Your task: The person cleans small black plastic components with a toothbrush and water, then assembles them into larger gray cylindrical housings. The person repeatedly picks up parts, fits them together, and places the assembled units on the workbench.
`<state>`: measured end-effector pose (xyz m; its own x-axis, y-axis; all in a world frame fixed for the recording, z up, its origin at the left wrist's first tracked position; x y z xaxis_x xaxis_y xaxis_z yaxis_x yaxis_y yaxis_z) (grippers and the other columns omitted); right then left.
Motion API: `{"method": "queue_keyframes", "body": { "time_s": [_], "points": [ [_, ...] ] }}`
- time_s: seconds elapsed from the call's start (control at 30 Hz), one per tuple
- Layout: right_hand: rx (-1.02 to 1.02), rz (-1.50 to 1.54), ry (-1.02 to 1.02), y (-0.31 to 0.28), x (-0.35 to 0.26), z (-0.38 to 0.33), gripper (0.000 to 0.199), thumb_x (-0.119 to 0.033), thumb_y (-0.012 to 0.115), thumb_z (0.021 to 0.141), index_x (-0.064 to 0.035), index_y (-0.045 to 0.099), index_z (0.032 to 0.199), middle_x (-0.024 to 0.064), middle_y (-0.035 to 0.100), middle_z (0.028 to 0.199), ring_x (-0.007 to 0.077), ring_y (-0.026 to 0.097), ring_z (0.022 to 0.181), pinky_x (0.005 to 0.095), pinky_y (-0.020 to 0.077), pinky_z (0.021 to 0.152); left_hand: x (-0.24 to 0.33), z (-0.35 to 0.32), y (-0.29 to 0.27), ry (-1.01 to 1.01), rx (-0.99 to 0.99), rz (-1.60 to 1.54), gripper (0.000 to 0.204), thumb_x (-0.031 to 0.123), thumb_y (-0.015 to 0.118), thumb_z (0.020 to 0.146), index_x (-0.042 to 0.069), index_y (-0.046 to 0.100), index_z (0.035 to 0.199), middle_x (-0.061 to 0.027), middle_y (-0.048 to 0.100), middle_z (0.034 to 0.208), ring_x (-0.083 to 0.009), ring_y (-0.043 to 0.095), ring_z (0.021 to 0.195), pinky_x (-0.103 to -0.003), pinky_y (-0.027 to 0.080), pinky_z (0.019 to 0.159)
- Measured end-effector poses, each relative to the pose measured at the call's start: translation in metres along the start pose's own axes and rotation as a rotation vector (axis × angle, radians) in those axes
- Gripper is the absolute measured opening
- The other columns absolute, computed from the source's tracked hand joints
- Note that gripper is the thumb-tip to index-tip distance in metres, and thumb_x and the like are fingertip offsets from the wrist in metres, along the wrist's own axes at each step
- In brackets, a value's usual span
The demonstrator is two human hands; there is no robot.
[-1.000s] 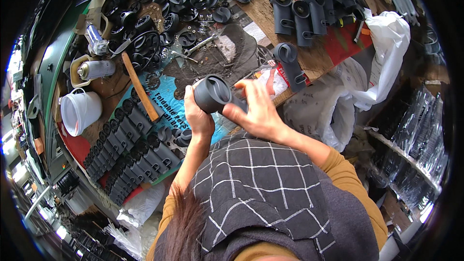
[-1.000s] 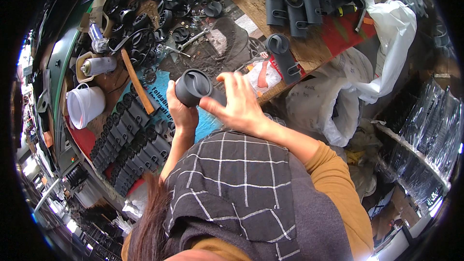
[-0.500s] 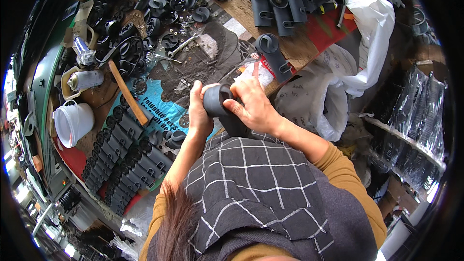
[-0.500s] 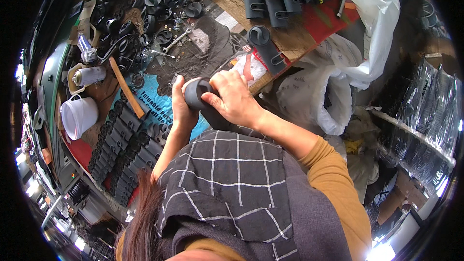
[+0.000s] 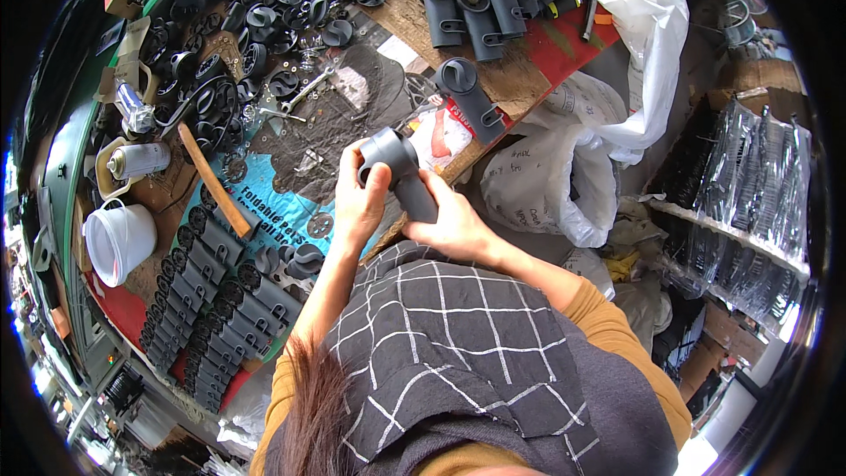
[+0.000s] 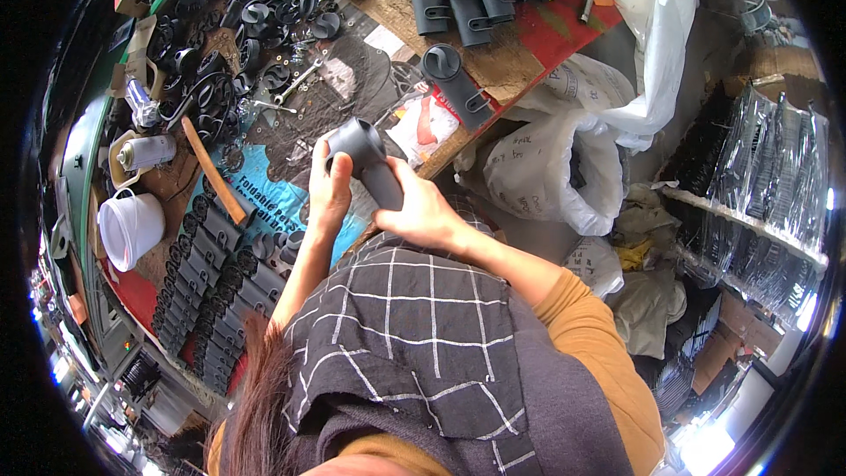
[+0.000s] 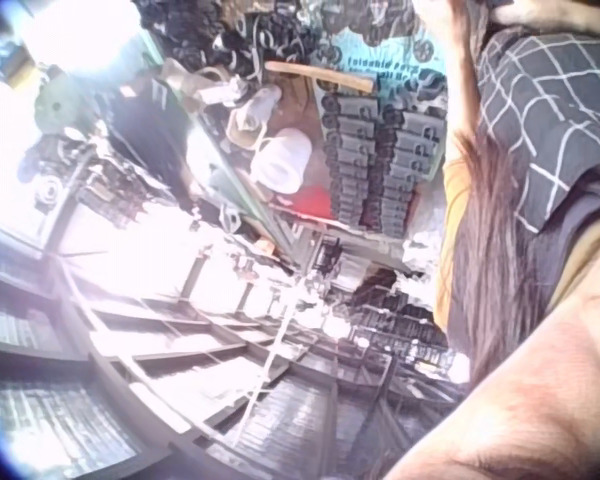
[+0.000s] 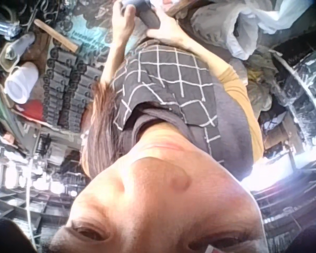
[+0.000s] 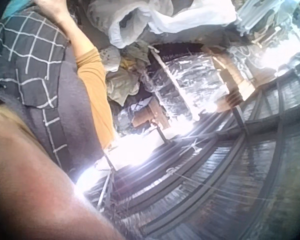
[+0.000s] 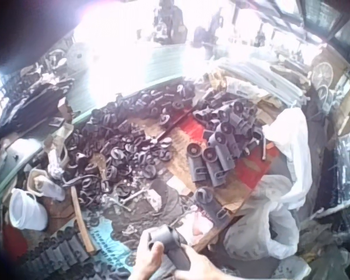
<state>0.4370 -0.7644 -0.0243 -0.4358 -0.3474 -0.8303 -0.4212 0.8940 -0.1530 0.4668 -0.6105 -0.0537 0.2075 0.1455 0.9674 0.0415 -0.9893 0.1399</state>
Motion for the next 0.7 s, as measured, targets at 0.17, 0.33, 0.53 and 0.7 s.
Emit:
{"method": "queue_keyframes", "body": {
  "time_s": [0.17,0.33,0.53,0.7],
  "points": [
    [0.134,0.01,-0.291,-0.047,0.028,0.04,0.06,-0.061,0.058,0.085,-0.0034,0.068,0.094,0.0092,0.066,0.083,0.017,0.063,0.079,0.0326,0.0491,0.071,0.001,0.005,0.024,0.043,0.093,-0.056,0.077,0.003,0.082,0.065,0.01,0.04,0.129,-0.0083,0.051,0.114,-0.0171,0.057,0.099,-0.031,0.052,0.083],
    [0.775,-0.814,-0.162,-0.116,0.07,0.116,0.084,-0.043,0.077,0.07,-0.0029,0.038,0.133,0.0199,0.045,0.125,0.0343,0.04,0.12,0.0494,0.0286,0.103,-0.007,0.017,0.036,0.128,0.209,0.403,0.074,0.008,0.085,0.062,0.009,0.048,0.126,-0.0074,0.047,0.116,-0.0183,0.053,0.105,-0.032,0.047,0.092],
    [-0.112,0.924,0.006,-0.12,0.091,0.078,0.046,-0.015,0.062,0.073,-0.002,0.053,0.116,0.006,0.059,0.098,0.0166,0.061,0.086,0.0326,0.0517,0.08,-0.009,0.033,0.067,0.122,0.189,0.569,0.072,0.012,0.085,0.061,0.009,0.052,0.125,-0.0089,0.044,0.117,-0.0229,0.047,0.112,-0.034,0.039,0.099],
    [-0.183,1.269,0.038,-0.113,0.085,0.004,0.047,-0.022,0.058,0.075,-0.0041,0.053,0.119,0.0079,0.06,0.103,0.0168,0.061,0.089,0.0333,0.0531,0.079,-0.018,0.051,0.132,0.225,0.039,0.597,0.068,0.01,0.083,0.067,0.01,0.052,0.127,-0.0117,0.044,0.12,-0.0262,0.045,0.114,-0.037,0.038,0.1]
  ]
}}
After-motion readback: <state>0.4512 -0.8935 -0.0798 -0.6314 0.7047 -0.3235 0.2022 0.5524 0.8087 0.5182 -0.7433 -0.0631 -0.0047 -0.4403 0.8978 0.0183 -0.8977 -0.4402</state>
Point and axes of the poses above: each hand's wrist, its own z-axis towards the middle knuckle, its own y-axis out of the palm, x = y × z, the point moved 4 cm from there along z, towards the middle knuckle
